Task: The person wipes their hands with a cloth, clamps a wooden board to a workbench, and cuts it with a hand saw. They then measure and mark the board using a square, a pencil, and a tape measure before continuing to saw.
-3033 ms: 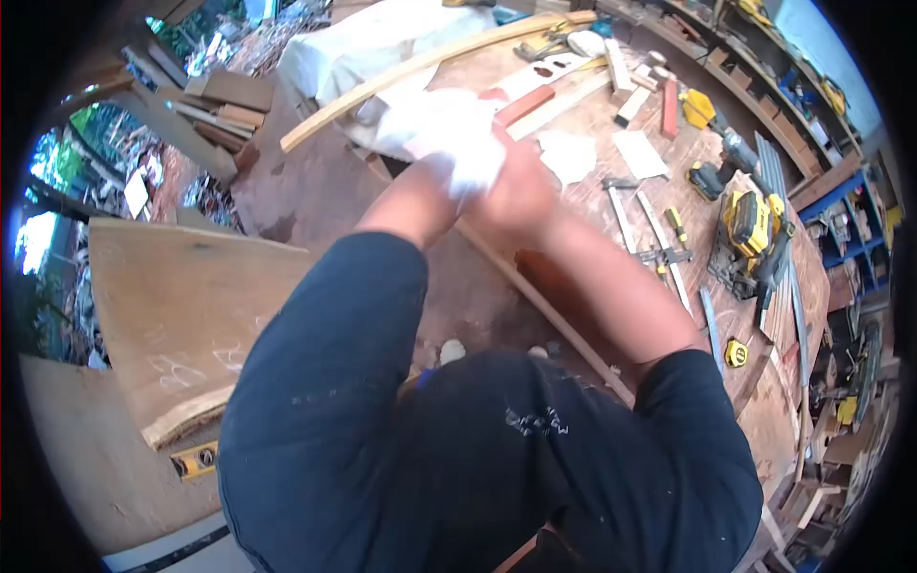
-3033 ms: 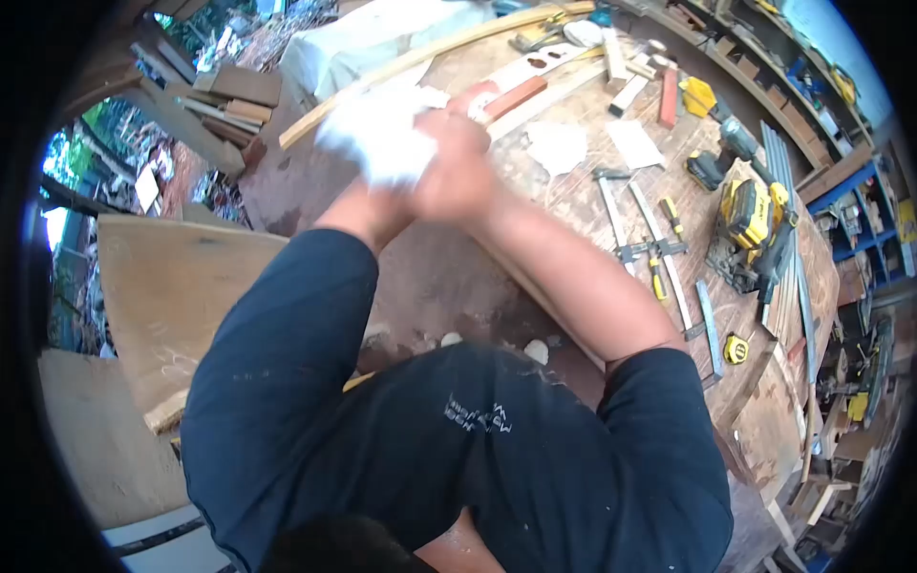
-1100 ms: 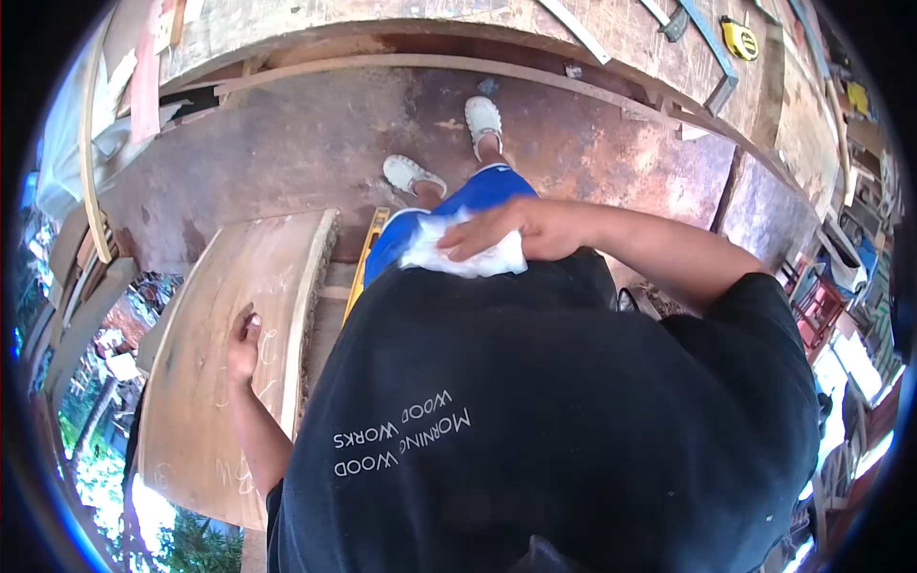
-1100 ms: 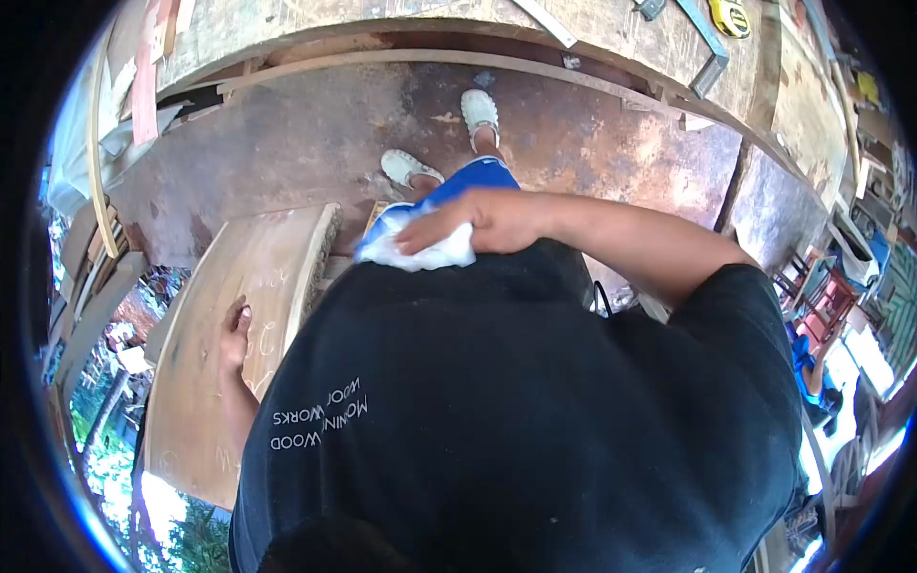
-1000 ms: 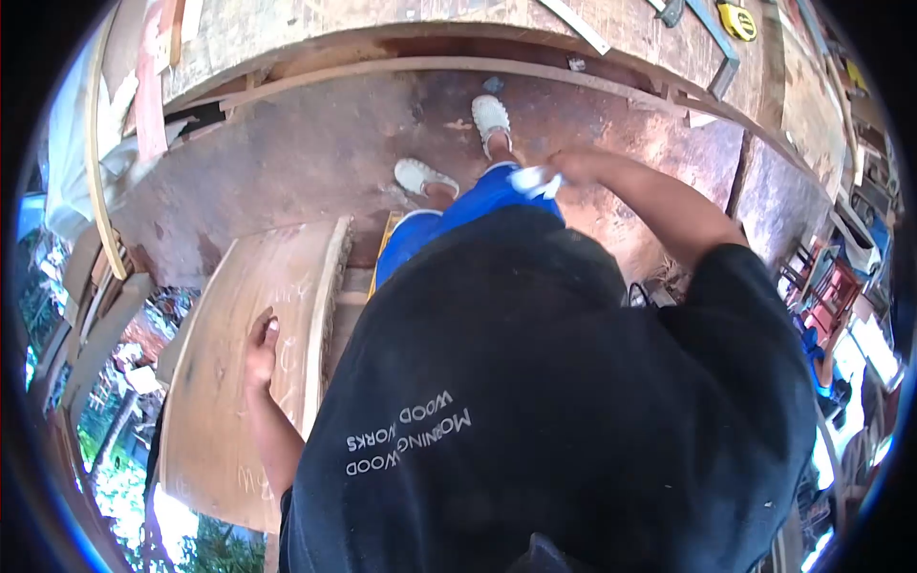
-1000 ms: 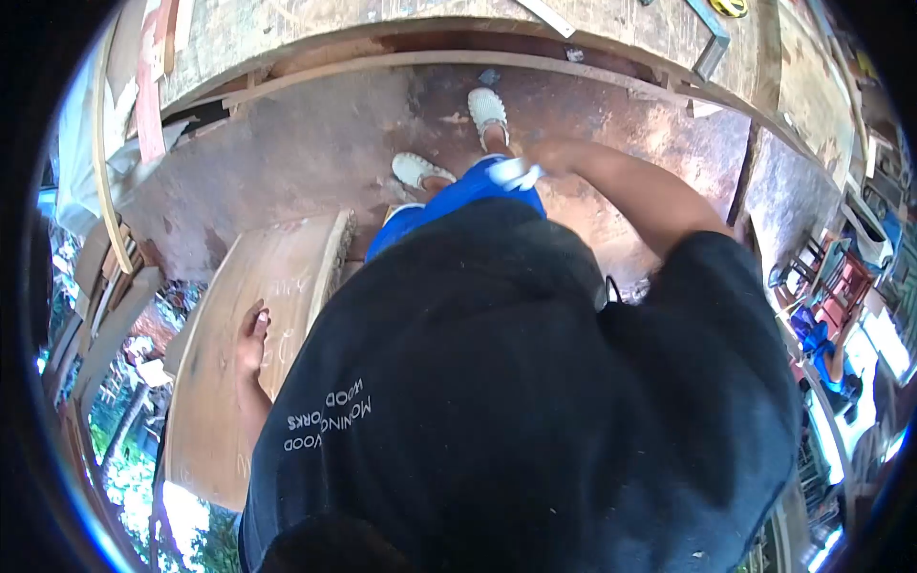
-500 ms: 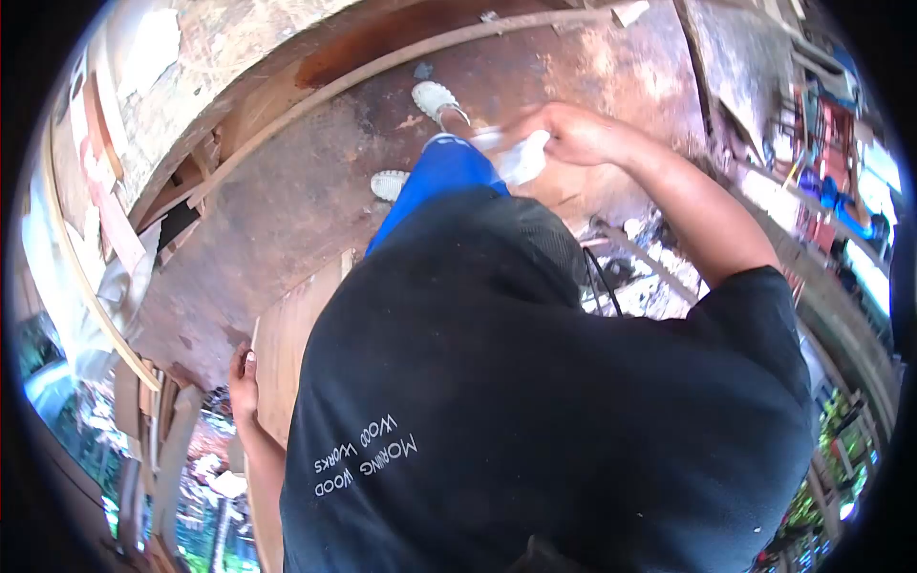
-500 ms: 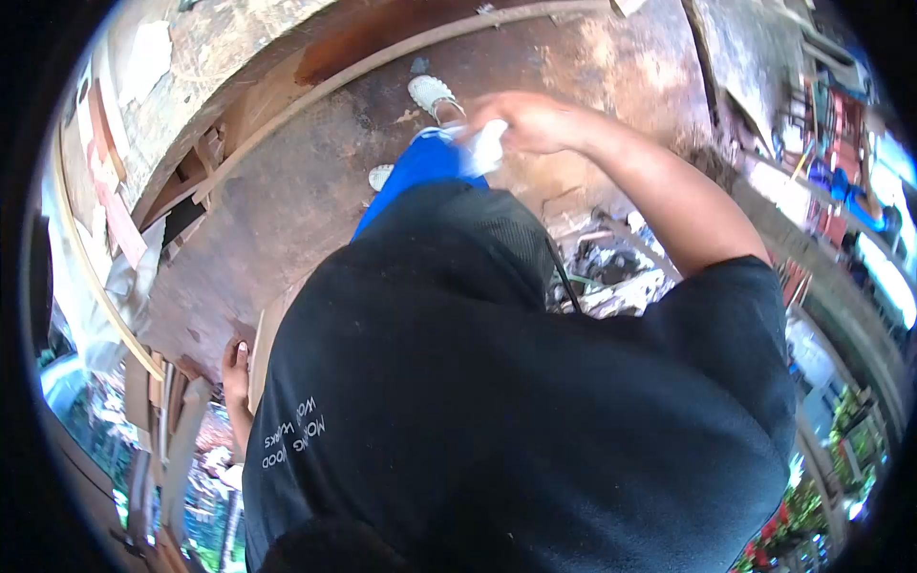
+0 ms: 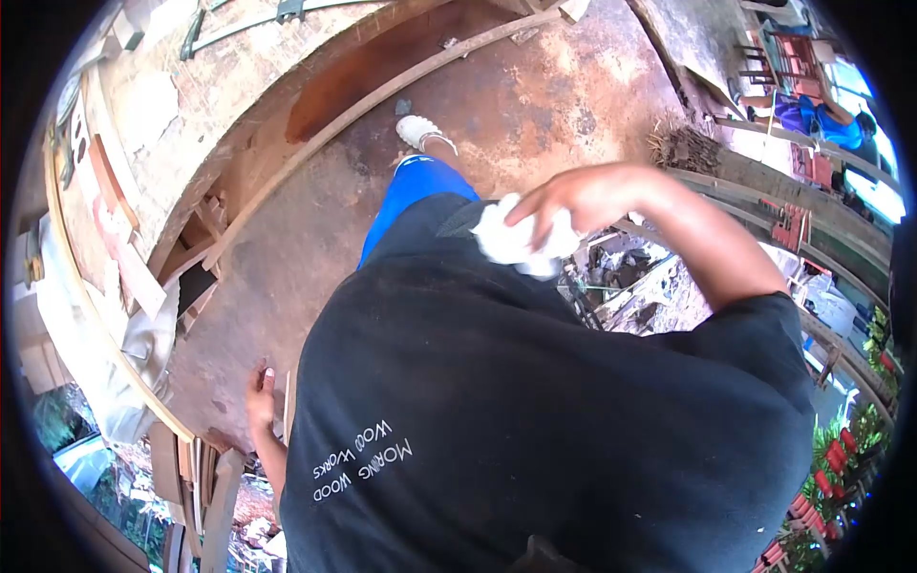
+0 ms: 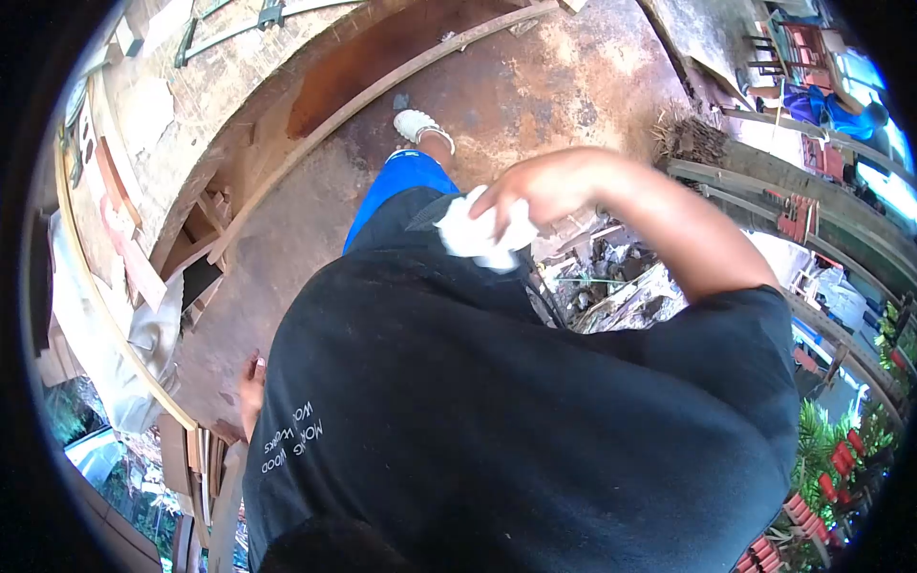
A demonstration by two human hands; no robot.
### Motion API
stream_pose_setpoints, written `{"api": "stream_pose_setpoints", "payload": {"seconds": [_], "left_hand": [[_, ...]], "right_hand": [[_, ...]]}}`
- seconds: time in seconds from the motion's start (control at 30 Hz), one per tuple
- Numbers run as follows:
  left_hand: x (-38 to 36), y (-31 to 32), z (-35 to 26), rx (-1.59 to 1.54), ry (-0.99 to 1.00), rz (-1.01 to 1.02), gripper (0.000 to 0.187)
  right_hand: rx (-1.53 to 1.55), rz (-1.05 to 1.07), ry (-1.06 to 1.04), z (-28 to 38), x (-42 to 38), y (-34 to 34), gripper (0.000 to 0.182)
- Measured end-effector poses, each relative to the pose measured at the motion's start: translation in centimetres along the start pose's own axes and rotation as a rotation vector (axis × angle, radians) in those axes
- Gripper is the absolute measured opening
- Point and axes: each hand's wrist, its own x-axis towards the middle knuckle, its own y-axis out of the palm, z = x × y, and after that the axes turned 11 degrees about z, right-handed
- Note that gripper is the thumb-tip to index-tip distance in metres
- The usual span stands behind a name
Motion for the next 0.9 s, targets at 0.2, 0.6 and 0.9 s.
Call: {"api": "stream_pose_setpoints", "payload": {"seconds": [0.2, 0.6, 0.9], "left_hand": [[1.4, -1.3, 3.9, -0.145, 0.014, -0.033, 0.049], [3.3, 0.8, 4.2, -0.124, 0.020, -0.048, 0.047], [0.1, 4.0, -2.2, -0.208, -0.049, -0.235, 0.047]], "right_hand": [[-0.065, -0.183, 0.534, 3.2, -3.5, -2.8, 0.026], [0.270, -0.301, 0.176, -0.2, -1.2, -2.3, 0.029], [-0.372, 0.532, 0.600, -4.3, -1.1, -10.5, 0.037]]}}
